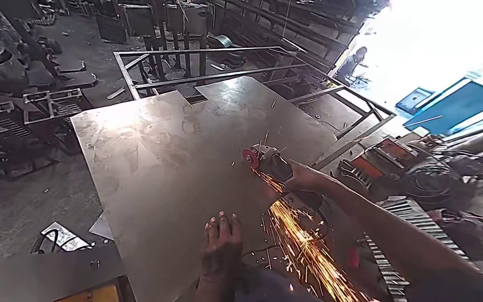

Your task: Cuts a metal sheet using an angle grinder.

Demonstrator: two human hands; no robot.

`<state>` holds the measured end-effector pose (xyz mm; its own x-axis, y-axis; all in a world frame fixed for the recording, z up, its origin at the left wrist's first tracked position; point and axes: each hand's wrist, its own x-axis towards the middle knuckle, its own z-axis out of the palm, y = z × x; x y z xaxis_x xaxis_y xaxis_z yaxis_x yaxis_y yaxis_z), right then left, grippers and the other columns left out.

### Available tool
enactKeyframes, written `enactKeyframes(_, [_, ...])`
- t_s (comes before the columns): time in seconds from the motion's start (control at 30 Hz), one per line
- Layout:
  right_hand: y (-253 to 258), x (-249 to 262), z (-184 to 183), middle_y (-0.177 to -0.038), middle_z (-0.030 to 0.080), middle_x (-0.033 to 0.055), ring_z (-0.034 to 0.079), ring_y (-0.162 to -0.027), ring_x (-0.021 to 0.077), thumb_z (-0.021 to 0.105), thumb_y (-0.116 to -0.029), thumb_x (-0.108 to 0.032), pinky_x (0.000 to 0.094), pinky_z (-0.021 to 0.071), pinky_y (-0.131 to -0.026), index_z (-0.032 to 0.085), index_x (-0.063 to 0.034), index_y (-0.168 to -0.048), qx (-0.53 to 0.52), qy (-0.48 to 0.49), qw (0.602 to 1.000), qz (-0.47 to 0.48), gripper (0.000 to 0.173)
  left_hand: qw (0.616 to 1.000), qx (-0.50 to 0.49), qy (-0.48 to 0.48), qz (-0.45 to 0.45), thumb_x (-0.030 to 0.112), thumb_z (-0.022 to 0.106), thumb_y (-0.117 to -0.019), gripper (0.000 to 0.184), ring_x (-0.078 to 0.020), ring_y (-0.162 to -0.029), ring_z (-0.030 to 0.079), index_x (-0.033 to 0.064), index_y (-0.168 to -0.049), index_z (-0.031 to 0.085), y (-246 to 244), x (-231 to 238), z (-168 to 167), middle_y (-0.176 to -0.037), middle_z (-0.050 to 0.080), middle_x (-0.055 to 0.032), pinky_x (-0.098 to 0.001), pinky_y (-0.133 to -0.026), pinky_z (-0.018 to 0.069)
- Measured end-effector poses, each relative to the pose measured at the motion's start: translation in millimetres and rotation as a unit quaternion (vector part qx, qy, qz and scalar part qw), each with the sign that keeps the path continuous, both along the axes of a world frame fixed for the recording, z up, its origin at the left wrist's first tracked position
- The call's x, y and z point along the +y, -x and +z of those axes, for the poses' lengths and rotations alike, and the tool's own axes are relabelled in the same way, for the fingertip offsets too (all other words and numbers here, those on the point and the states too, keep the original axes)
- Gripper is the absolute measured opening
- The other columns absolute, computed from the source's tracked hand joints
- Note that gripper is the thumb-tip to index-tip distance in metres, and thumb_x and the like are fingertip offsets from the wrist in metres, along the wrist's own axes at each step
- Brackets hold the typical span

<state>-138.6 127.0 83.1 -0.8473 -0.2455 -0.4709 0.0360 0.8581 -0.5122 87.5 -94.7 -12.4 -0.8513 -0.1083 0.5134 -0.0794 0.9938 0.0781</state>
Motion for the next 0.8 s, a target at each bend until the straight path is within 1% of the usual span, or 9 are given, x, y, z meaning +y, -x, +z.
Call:
enactKeyframes(0.07, [0.6,0.3,-0.4,-0.112,0.066,0.0141,0.07,-0.096,0.0232,0.091,-0.0671,-0.018,0.045,0.0589,-0.083,0.043,-0.0127,-0.14,0.002,-0.009,1.0,0.002,0.088,1.0,0.002,-0.001,0.0,0.023,0.072,-0.0852,0.028,-0.0309,-0.104,0.075,0.0213,-0.112,0.08,0.1,0.2,0.3,-0.112,0.077,-0.0101,-0.0432,-0.084,0.0611])
enactKeyframes(0.13, [1.3,1.8,-1.1,-0.115,0.066,0.0137,0.069,-0.098,0.0231,0.091,-0.0671,-0.021,0.0454,0.0588,-0.084,0.041,-0.0141,-0.143,0.008,-0.018,1.0,0.01,0.091,1.0,0.001,0.001,0.0,0.023,0.073,-0.0839,0.029,-0.0306,-0.103,0.075,0.022,-0.112,0.08,0.2,0.2,1.1,-0.111,0.077,-0.01,-0.0433,-0.084,0.0613])
enactKeyframes(0.2, [0.8,2.2,-0.2,-0.117,0.065,0.0147,0.068,-0.101,0.0242,0.09,-0.0675,-0.022,0.0466,0.0565,-0.086,0.041,-0.0123,-0.145,0.014,-0.019,1.0,0.02,0.092,1.0,-0.004,0.0,0.001,0.023,0.073,-0.0835,0.03,-0.0307,-0.103,0.075,0.0222,-0.113,0.08,-0.1,0.7,1.8,-0.112,0.077,-0.0102,-0.0436,-0.083,0.0613])
enactKeyframes(0.27, [1.4,2.3,-0.7,-0.116,0.066,0.0132,0.069,-0.1,0.0226,0.09,-0.0645,-0.021,0.0454,0.0582,-0.085,0.043,-0.0138,-0.143,0.014,-0.013,1.0,0.014,0.092,1.0,-0.005,0.0,0.001,0.022,0.072,-0.0849,0.029,-0.0306,-0.104,0.075,0.022,-0.113,0.08,0.2,1.3,1.6,-0.112,0.077,-0.0102,-0.0435,-0.084,0.0613])
enactKeyframes(0.3, [1.2,2.1,-0.4,-0.114,0.067,0.0125,0.07,-0.097,0.0217,0.09,-0.0641,-0.022,0.0445,0.059,-0.083,0.044,-0.0138,-0.141,0.015,-0.012,1.0,0.015,0.091,1.0,-0.006,0.0,0.001,0.022,0.071,-0.086,0.028,-0.0305,-0.104,0.075,0.022,-0.113,0.08,0.4,1.4,1.1,-0.113,0.077,-0.0103,-0.0438,-0.084,0.0612])
enactKeyframes(0.53, [2.8,-0.7,0.8,-0.115,0.066,0.0125,0.069,-0.097,0.0217,0.091,-0.0649,-0.021,0.0443,0.0587,-0.083,0.041,-0.0151,-0.144,0.008,-0.021,1.0,0.021,0.094,1.0,0.001,-0.005,0.001,0.025,0.071,-0.0877,0.026,-0.0307,-0.103,0.075,0.0208,-0.112,0.079,0.0,0.6,0.1,-0.111,0.077,-0.0107,-0.0437,-0.084,0.0613])
enactKeyframes(0.63, [4.0,-0.4,-0.4,-0.114,0.067,0.0116,0.07,-0.098,0.0209,0.09,-0.0639,-0.023,0.0439,0.06,-0.083,0.043,-0.0148,-0.142,0.013,-0.016,0.999,0.028,0.091,1.0,-0.007,-0.009,0.001,0.025,0.072,-0.0864,0.028,-0.0309,-0.104,0.075,0.0205,-0.113,0.079,-0.5,0.9,2.1,-0.111,0.077,-0.0109,-0.0443,-0.085,0.0612])
enactKeyframes(0.7, [2.9,-1.8,2.0,-0.112,0.067,0.0129,0.069,-0.097,0.0228,0.091,-0.0676,-0.024,0.0466,0.0576,-0.084,0.046,-0.013,-0.14,0.014,-0.031,0.999,0.026,0.086,1.0,-0.012,-0.014,0.001,0.024,0.073,-0.0868,0.028,-0.0314,-0.105,0.075,0.0198,-0.114,0.079,-0.5,1.2,2.6,-0.112,0.077,-0.0116,-0.045,-0.087,0.0609])
enactKeyframes(0.8, [2.3,-1.1,1.4,-0.11,0.068,0.0116,0.07,-0.096,0.0218,0.091,-0.0657,-0.021,0.0451,0.0591,-0.082,0.046,-0.0132,-0.138,0.011,-0.024,0.999,0.021,0.085,1.0,-0.008,-0.017,-0.003,0.023,0.072,-0.0869,0.028,-0.0321,-0.105,0.075,0.019,-0.113,0.08,-0.5,1.7,1.0,-0.111,0.077,-0.0121,-0.0456,-0.088,0.0609])
